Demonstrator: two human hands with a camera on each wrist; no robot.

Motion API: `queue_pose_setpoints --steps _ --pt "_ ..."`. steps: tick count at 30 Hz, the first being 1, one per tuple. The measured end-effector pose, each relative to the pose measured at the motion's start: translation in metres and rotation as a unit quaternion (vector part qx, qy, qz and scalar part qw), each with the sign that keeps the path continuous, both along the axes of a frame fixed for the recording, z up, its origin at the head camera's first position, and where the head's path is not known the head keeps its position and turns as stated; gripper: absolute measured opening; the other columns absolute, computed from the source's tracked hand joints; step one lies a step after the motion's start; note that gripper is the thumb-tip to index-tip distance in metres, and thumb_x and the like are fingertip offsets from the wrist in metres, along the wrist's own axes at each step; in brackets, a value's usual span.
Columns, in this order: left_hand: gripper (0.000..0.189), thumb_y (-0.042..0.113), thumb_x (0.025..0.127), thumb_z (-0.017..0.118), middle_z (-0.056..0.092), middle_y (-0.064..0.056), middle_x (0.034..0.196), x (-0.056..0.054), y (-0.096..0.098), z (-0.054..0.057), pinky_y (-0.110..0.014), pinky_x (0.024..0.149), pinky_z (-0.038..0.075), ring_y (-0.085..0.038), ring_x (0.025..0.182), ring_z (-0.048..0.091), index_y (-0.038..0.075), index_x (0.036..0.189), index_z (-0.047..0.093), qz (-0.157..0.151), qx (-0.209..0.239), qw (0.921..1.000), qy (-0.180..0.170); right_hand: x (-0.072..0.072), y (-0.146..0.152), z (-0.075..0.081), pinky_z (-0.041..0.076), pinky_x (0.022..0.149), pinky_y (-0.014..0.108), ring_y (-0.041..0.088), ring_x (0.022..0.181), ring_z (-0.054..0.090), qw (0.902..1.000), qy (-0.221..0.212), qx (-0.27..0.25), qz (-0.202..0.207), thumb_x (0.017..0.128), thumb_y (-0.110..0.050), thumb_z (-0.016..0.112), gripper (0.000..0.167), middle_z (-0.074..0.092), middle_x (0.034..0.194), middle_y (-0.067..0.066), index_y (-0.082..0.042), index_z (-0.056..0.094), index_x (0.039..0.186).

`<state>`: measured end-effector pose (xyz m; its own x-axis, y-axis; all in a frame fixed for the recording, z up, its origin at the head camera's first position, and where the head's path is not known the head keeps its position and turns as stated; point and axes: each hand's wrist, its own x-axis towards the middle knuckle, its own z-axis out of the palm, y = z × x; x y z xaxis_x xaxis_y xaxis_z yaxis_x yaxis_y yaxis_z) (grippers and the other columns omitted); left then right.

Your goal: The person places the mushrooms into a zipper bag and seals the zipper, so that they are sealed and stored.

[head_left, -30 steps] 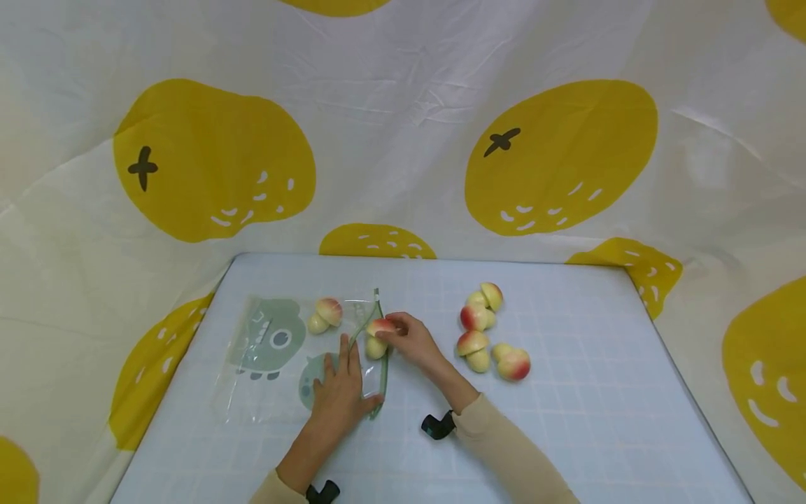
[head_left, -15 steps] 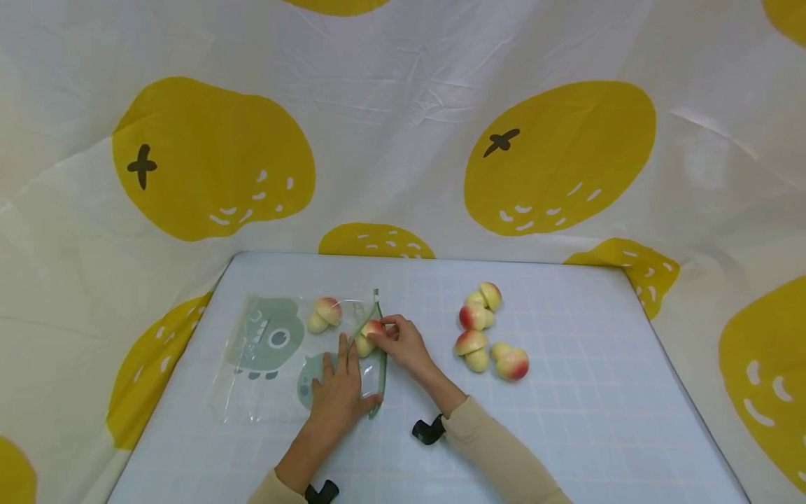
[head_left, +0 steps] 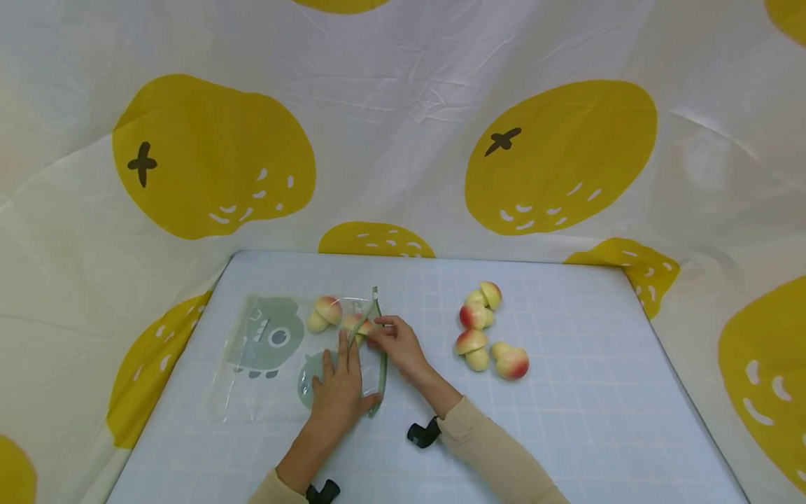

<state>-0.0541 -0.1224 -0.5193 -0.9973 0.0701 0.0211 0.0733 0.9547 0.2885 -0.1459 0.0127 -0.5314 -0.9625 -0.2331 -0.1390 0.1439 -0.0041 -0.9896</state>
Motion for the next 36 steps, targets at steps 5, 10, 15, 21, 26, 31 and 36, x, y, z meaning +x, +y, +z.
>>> queue_pose_setpoints --steps 5,10,15,21,26,31,36 --pt "0.126 0.052 0.07 0.088 0.006 -0.023 0.164 0.0 0.0 0.001 -0.078 0.083 0.04 -0.061 0.134 0.03 -0.005 0.156 0.017 -0.001 -0.005 1.0 0.002 0.0 -0.002 -0.002 0.054 0.089 0.045 0.042 0.102 0.067 0.996 -0.022 -0.086 0.013 0.101 0.001 0.055 0.031 0.066 0.114 0.032 0.016 0.052 0.128" --pt "0.125 0.052 0.069 0.089 0.007 -0.023 0.164 0.0 0.0 0.002 -0.078 0.083 0.04 -0.06 0.134 0.031 -0.005 0.156 0.019 0.0 -0.007 1.0 0.003 -0.003 -0.003 -0.005 0.054 0.09 0.043 0.035 0.107 0.066 0.9913 -0.039 -0.118 0.042 0.103 0.003 0.047 0.031 0.064 0.123 0.028 0.013 0.051 0.132" --pt "0.124 0.051 0.07 0.089 0.006 -0.022 0.165 0.0 0.001 0.003 -0.079 0.084 0.039 -0.06 0.135 0.03 -0.005 0.156 0.02 0.001 -0.002 1.0 0.0 -0.006 -0.006 -0.006 0.051 0.095 0.041 0.033 0.114 0.063 0.9842 -0.072 -0.149 0.063 0.103 0.004 0.041 0.034 0.06 0.13 0.026 0.011 0.047 0.136" --pt "0.121 0.051 0.07 0.088 0.006 -0.021 0.165 0.001 0.001 0.004 -0.078 0.084 0.04 -0.06 0.134 0.031 -0.004 0.156 0.022 -0.002 -0.001 1.0 -0.001 -0.008 -0.01 -0.008 0.048 0.099 0.042 0.025 0.107 0.063 0.976 -0.092 -0.182 0.076 0.103 0.004 0.041 0.035 0.064 0.121 0.019 0.014 0.044 0.137" --pt "0.122 0.053 0.071 0.088 0.007 -0.021 0.165 0.001 0.001 0.003 -0.078 0.083 0.04 -0.059 0.134 0.031 -0.005 0.156 0.021 -0.003 -0.009 1.0 0.0 -0.01 -0.013 -0.009 0.05 0.097 0.039 0.018 0.099 0.064 0.9699 -0.111 -0.199 0.086 0.106 -0.005 0.045 0.033 0.066 0.105 0.008 0.012 0.051 0.133" --pt "0.122 0.053 0.07 0.088 0.007 -0.02 0.165 0.0 0.001 0.001 -0.078 0.083 0.04 -0.059 0.135 0.031 -0.004 0.156 0.022 -0.002 -0.007 1.0 0.002 -0.014 -0.017 -0.007 0.049 0.098 0.04 0.024 0.111 0.063 0.96 -0.15 -0.22 0.086 0.109 -0.027 0.04 0.044 0.067 0.118 0.014 0.006 0.052 0.136" --pt "0.122 0.051 0.07 0.089 0.005 -0.018 0.166 0.0 0.001 0.0 -0.079 0.083 0.039 -0.059 0.135 0.03 -0.002 0.156 0.022 -0.001 -0.001 1.0 0.002 -0.016 -0.021 -0.003 0.04 0.107 0.043 0.032 0.13 0.052 0.9449 -0.171 -0.256 0.111 0.105 -0.056 0.033 0.075 0.056 0.137 0.024 0.008 0.043 0.143"
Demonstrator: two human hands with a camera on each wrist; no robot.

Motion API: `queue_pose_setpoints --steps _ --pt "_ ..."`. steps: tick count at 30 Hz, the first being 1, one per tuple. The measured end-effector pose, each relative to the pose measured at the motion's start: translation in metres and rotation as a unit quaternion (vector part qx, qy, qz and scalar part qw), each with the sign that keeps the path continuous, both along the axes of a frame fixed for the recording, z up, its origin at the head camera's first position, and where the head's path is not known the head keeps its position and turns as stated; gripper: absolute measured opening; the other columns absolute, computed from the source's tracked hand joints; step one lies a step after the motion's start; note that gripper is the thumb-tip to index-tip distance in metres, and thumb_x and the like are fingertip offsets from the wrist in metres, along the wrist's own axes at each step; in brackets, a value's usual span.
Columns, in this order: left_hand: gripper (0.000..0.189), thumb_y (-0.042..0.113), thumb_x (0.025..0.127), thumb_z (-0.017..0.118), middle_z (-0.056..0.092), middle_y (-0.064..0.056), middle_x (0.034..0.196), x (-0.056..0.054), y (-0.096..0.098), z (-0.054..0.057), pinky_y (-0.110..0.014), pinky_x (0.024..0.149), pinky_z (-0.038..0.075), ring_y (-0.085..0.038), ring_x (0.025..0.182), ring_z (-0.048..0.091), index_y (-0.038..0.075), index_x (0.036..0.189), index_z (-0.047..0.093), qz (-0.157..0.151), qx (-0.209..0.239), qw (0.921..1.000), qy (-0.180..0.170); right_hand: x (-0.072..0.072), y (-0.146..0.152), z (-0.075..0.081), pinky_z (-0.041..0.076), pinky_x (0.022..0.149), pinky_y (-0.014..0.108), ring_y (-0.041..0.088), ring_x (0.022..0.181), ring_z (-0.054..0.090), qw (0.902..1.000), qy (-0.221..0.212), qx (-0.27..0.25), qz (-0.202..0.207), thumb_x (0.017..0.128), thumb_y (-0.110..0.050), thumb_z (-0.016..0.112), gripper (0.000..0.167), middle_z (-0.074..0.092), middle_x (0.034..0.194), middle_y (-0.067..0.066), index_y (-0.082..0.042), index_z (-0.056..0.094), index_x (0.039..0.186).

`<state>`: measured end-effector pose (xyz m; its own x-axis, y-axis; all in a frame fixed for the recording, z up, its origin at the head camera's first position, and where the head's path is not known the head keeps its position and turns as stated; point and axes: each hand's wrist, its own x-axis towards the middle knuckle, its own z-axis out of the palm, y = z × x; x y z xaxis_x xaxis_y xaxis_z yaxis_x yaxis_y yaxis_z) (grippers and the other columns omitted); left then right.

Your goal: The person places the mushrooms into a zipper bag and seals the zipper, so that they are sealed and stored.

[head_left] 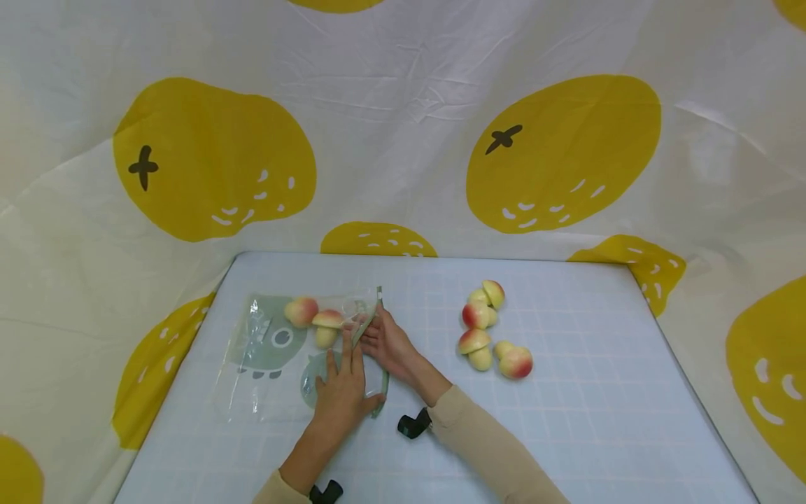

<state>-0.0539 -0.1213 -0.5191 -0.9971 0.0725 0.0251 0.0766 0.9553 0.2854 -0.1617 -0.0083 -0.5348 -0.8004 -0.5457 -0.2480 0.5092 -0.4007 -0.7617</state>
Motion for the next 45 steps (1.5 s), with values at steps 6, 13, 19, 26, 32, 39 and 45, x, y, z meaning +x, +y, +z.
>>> queue_pose_setpoints --steps 6,13,19,26,32,39,45 --pt "0.122 0.052 0.069 0.089 0.008 -0.018 0.166 0.001 0.0 0.0 -0.079 0.084 0.039 -0.058 0.136 0.03 -0.002 0.156 0.022 0.0 0.001 1.0 0.002 -0.002 -0.004 -0.001 0.038 0.109 0.041 0.031 0.131 0.051 0.9991 -0.02 -0.037 0.011 0.101 -0.065 0.032 0.085 0.054 0.139 0.024 0.008 0.043 0.143" --pt "0.11 0.051 0.068 0.09 0.014 -0.02 0.164 0.002 0.0 -0.001 -0.079 0.083 0.038 -0.058 0.135 0.03 -0.002 0.149 0.036 0.0 0.009 0.9999 0.01 -0.004 -0.009 -0.003 0.038 0.109 0.041 0.031 0.132 0.049 0.9967 -0.025 -0.069 0.033 0.097 -0.072 0.034 0.095 0.053 0.142 0.022 0.008 0.037 0.148" --pt "0.107 0.05 0.068 0.09 0.016 -0.021 0.163 0.003 0.0 0.0 -0.079 0.083 0.038 -0.059 0.136 0.03 -0.001 0.147 0.038 -0.002 0.014 0.9999 0.008 -0.005 -0.013 -0.003 0.038 0.109 0.042 0.032 0.133 0.048 0.9965 -0.027 -0.071 0.035 0.101 -0.068 0.026 0.091 0.054 0.141 0.022 0.009 0.038 0.147" --pt "0.108 0.051 0.069 0.089 0.014 -0.02 0.164 0.003 0.0 0.001 -0.079 0.084 0.038 -0.058 0.137 0.028 -0.001 0.148 0.038 -0.001 0.01 0.9999 0.002 -0.005 -0.011 -0.002 0.04 0.107 0.041 0.034 0.135 0.046 0.9969 -0.029 -0.064 0.034 0.104 -0.063 0.02 0.087 0.053 0.141 0.024 0.01 0.037 0.147" --pt "0.114 0.051 0.07 0.089 0.01 -0.018 0.165 0.003 0.001 0.001 -0.079 0.085 0.038 -0.058 0.137 0.028 -0.002 0.153 0.031 0.003 0.004 1.0 -0.006 -0.002 0.0 -0.003 0.035 0.111 0.044 0.037 0.136 0.043 0.9983 -0.033 -0.045 0.019 0.102 -0.064 0.027 0.088 0.045 0.145 0.028 0.01 0.035 0.148" --pt "0.117 0.052 0.07 0.088 0.01 -0.019 0.165 0.002 0.001 0.0 -0.078 0.086 0.038 -0.057 0.138 0.027 -0.002 0.154 0.028 0.004 -0.002 0.9999 -0.011 0.005 0.021 0.001 0.029 0.114 0.048 0.043 0.141 0.033 0.9991 -0.033 -0.027 -0.002 0.105 -0.058 0.026 0.085 0.03 0.152 0.036 0.014 0.023 0.15" --pt "0.117 0.053 0.07 0.088 0.012 -0.02 0.165 0.001 0.001 -0.002 -0.078 0.086 0.039 -0.057 0.137 0.028 -0.003 0.154 0.028 0.001 -0.005 0.9999 -0.009 0.01 0.039 0.006 0.031 0.113 0.047 0.042 0.138 0.039 0.9996 -0.013 -0.023 -0.01 0.107 -0.052 0.027 0.078 0.038 0.149 0.033 0.013 0.03 0.148"
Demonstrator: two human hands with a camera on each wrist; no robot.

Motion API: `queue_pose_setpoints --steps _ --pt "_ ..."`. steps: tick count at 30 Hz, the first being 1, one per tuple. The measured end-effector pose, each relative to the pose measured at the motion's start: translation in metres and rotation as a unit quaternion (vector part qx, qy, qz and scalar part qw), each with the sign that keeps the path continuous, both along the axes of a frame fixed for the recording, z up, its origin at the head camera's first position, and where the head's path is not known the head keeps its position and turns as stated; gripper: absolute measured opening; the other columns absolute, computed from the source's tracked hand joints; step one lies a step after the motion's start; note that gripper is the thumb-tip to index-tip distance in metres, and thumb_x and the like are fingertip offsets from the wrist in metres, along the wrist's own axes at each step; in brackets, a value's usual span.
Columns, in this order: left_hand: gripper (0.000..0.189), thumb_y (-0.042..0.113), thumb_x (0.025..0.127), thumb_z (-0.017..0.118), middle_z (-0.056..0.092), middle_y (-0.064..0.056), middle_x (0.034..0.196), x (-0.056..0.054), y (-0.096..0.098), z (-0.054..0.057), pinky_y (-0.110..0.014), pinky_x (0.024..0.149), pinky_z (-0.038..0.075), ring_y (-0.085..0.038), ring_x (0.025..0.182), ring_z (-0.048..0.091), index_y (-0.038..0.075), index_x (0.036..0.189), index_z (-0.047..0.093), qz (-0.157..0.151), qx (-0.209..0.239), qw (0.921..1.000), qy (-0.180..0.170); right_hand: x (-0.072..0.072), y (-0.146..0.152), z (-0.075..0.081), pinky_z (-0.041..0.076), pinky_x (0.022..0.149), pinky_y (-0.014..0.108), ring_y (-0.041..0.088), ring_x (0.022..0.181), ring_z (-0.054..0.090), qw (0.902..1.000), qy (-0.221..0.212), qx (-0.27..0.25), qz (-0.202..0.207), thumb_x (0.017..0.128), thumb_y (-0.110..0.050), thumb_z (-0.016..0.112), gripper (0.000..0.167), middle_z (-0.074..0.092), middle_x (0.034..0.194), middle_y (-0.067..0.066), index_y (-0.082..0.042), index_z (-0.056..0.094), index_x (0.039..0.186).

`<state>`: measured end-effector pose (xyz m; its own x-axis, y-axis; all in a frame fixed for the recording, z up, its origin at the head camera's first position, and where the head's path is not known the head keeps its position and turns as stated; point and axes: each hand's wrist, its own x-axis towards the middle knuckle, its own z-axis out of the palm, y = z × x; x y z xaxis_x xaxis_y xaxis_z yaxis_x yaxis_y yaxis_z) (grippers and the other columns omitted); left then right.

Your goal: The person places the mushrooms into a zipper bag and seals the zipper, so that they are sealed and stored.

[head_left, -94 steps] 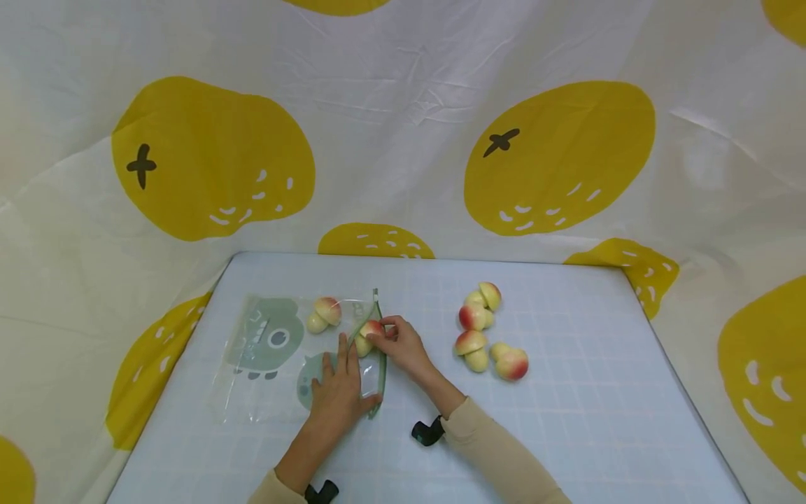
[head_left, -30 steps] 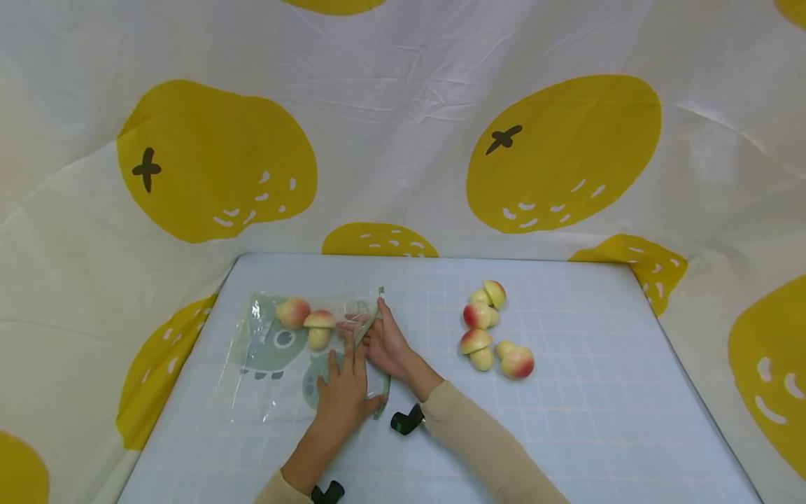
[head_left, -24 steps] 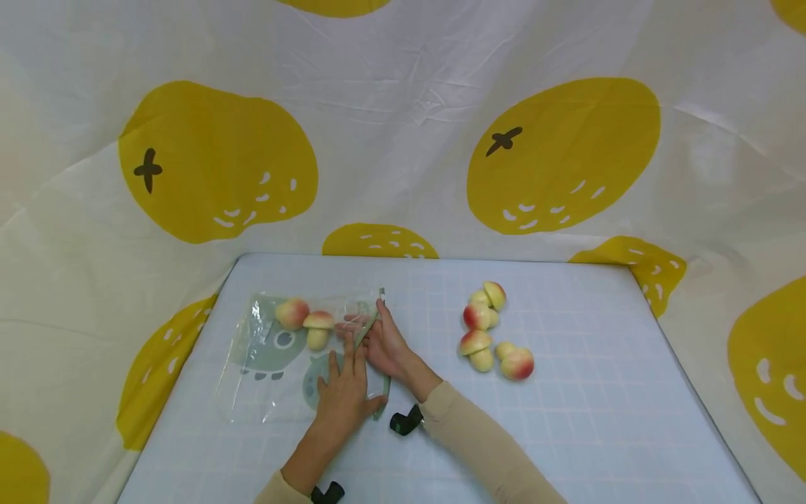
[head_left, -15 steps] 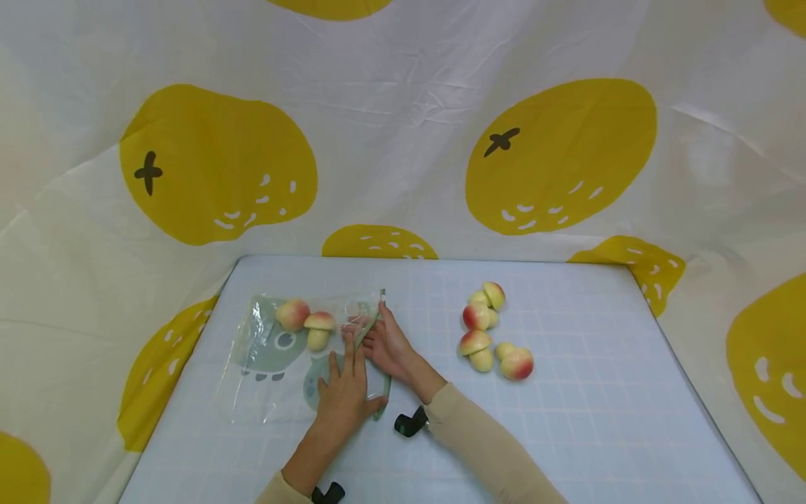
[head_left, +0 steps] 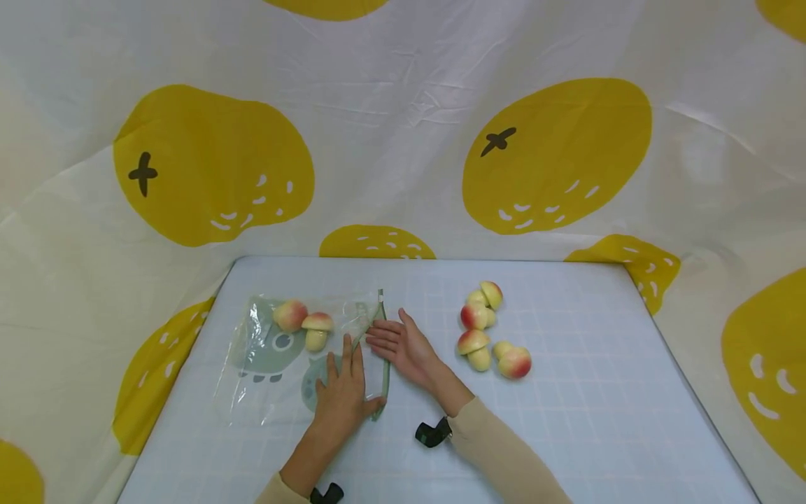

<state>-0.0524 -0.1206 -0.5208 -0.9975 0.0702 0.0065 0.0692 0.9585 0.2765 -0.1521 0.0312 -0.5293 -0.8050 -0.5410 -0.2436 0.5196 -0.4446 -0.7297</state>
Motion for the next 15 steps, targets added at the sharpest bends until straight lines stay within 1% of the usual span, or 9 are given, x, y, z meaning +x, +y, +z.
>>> queue_pose_setpoints --steps 4,8,11,12,15 --pt "0.117 0.052 0.07 0.088 0.011 -0.02 0.165 0.0 0.0 0.0 -0.077 0.087 0.038 -0.057 0.138 0.027 -0.004 0.154 0.028 0.001 0.003 1.0 -0.007 0.003 0.012 0.004 0.032 0.113 0.046 0.044 0.14 0.036 0.9999 0.012 0.0 -0.004 0.109 -0.047 0.031 0.072 0.039 0.149 0.032 0.014 0.031 0.148" --pt "0.118 0.052 0.07 0.088 0.011 -0.02 0.165 0.0 0.0 0.001 -0.077 0.088 0.038 -0.057 0.138 0.027 -0.003 0.154 0.027 0.004 0.006 0.9999 -0.012 0.006 0.022 0.007 0.034 0.112 0.044 0.045 0.139 0.037 0.9994 0.03 0.017 -0.003 0.11 -0.041 0.032 0.067 0.038 0.149 0.034 0.014 0.032 0.147" --pt "0.119 0.052 0.07 0.088 0.012 -0.02 0.165 0.0 0.0 0.001 -0.077 0.088 0.038 -0.057 0.138 0.028 -0.004 0.154 0.026 0.004 0.006 0.9999 -0.011 0.007 0.027 0.01 0.036 0.111 0.044 0.045 0.137 0.039 0.9981 0.048 0.038 -0.003 0.11 -0.037 0.031 0.063 0.037 0.148 0.035 0.015 0.033 0.146" --pt "0.119 0.052 0.07 0.088 0.012 -0.02 0.165 0.0 0.0 0.002 -0.077 0.088 0.038 -0.057 0.138 0.028 -0.004 0.154 0.026 0.004 0.006 0.9999 -0.011 0.008 0.029 0.011 0.036 0.11 0.044 0.045 0.137 0.04 0.9977 0.051 0.045 -0.007 0.11 -0.036 0.032 0.062 0.039 0.148 0.035 0.015 0.034 0.146" --pt "0.12 0.052 0.07 0.088 0.012 -0.02 0.165 0.0 0.0 0.002 -0.078 0.088 0.038 -0.057 0.138 0.028 -0.004 0.155 0.025 0.004 0.01 0.9999 -0.011 0.011 0.035 0.015 0.039 0.108 0.043 0.046 0.134 0.042 0.9936 0.078 0.08 -0.017 0.11 -0.032 0.035 0.06 0.041 0.146 0.035 0.016 0.034 0.145"
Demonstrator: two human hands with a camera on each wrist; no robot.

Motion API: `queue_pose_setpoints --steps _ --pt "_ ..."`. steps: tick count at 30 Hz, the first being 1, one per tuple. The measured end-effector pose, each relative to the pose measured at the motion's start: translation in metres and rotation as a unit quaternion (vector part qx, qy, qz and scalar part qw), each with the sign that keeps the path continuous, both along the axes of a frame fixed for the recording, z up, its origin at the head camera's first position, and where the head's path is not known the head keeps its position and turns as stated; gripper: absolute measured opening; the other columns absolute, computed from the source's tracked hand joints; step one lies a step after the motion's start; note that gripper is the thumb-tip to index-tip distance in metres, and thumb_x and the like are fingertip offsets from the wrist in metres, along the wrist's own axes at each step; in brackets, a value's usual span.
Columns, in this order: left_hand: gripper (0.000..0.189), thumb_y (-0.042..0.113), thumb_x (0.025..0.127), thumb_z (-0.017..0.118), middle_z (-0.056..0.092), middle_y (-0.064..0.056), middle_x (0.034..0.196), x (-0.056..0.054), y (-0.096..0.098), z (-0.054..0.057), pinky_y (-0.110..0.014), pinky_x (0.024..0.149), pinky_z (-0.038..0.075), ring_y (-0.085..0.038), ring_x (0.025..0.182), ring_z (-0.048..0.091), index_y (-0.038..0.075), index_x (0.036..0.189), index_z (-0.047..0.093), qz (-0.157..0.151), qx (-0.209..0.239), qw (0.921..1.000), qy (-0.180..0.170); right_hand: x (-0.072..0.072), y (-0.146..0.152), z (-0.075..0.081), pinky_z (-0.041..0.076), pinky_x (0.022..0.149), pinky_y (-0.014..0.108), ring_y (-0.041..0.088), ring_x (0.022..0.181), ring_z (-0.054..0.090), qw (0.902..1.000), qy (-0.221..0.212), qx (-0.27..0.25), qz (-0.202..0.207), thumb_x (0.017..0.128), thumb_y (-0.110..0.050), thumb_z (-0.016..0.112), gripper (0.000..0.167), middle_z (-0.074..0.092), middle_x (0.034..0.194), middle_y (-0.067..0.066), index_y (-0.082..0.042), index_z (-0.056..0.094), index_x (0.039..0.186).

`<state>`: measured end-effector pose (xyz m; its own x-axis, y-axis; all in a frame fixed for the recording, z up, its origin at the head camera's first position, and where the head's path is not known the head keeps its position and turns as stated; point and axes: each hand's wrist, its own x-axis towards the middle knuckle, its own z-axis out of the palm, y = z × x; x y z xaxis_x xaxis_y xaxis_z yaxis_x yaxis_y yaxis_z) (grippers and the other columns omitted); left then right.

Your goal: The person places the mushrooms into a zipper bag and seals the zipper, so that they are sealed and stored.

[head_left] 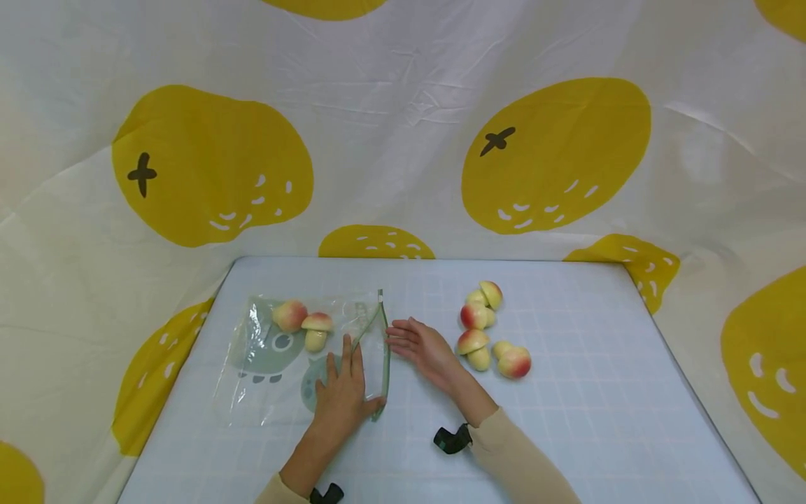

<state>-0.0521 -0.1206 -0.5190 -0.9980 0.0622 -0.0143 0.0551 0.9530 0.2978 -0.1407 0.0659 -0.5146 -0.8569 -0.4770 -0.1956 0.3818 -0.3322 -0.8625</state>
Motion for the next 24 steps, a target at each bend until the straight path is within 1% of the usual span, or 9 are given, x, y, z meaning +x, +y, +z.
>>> queue_pose_setpoints --steps 5,10,14,16,21,24 --pt "0.119 0.051 0.07 0.089 0.013 -0.02 0.164 0.0 0.001 -0.001 -0.077 0.089 0.037 -0.057 0.138 0.028 -0.004 0.154 0.026 0.002 0.003 1.0 -0.002 0.006 0.012 0.009 0.043 0.105 0.04 0.045 0.13 0.048 0.9971 0.051 0.055 -0.016 0.108 -0.033 0.044 0.059 0.047 0.142 0.033 0.013 0.039 0.144" --pt "0.117 0.051 0.07 0.088 0.013 -0.02 0.164 -0.001 0.001 -0.001 -0.077 0.089 0.038 -0.057 0.137 0.028 -0.004 0.154 0.027 0.004 -0.005 0.9999 -0.009 0.012 0.026 0.021 0.044 0.104 0.04 0.047 0.13 0.047 0.9933 0.083 0.077 -0.023 0.107 -0.032 0.047 0.052 0.05 0.14 0.03 0.008 0.046 0.141" --pt "0.117 0.051 0.071 0.088 0.012 -0.02 0.165 -0.001 0.001 -0.001 -0.077 0.09 0.037 -0.057 0.138 0.027 -0.004 0.154 0.027 0.004 -0.002 0.9999 -0.015 0.016 0.037 0.03 0.046 0.102 0.038 0.047 0.128 0.049 0.9881 0.106 0.106 -0.035 0.106 -0.029 0.051 0.046 0.057 0.135 0.023 0.004 0.051 0.138" --pt "0.117 0.05 0.071 0.088 0.012 -0.02 0.165 -0.001 0.001 -0.001 -0.077 0.09 0.036 -0.057 0.138 0.027 -0.004 0.154 0.027 0.004 0.001 0.9998 -0.018 0.018 0.043 0.033 0.048 0.1 0.036 0.045 0.125 0.052 0.9822 0.127 0.131 -0.044 0.105 -0.027 0.053 0.044 0.058 0.134 0.023 0.003 0.051 0.138" --pt "0.118 0.051 0.071 0.088 0.011 -0.02 0.165 -0.001 0.0 -0.001 -0.078 0.09 0.036 -0.057 0.138 0.025 -0.004 0.155 0.026 0.002 0.006 0.9999 -0.013 0.024 0.06 0.043 0.049 0.097 0.032 0.04 0.123 0.056 0.9626 0.188 0.187 -0.058 0.103 -0.017 0.058 0.041 0.059 0.134 0.022 0.002 0.052 0.138" --pt "0.118 0.051 0.071 0.088 0.01 -0.02 0.165 0.0 -0.001 -0.001 -0.078 0.089 0.037 -0.057 0.139 0.025 -0.004 0.155 0.025 -0.002 0.005 1.0 -0.006 0.027 0.071 0.05 0.048 0.097 0.029 0.037 0.123 0.057 0.9554 0.207 0.201 -0.061 0.102 -0.015 0.06 0.041 0.059 0.134 0.02 0.001 0.052 0.138"
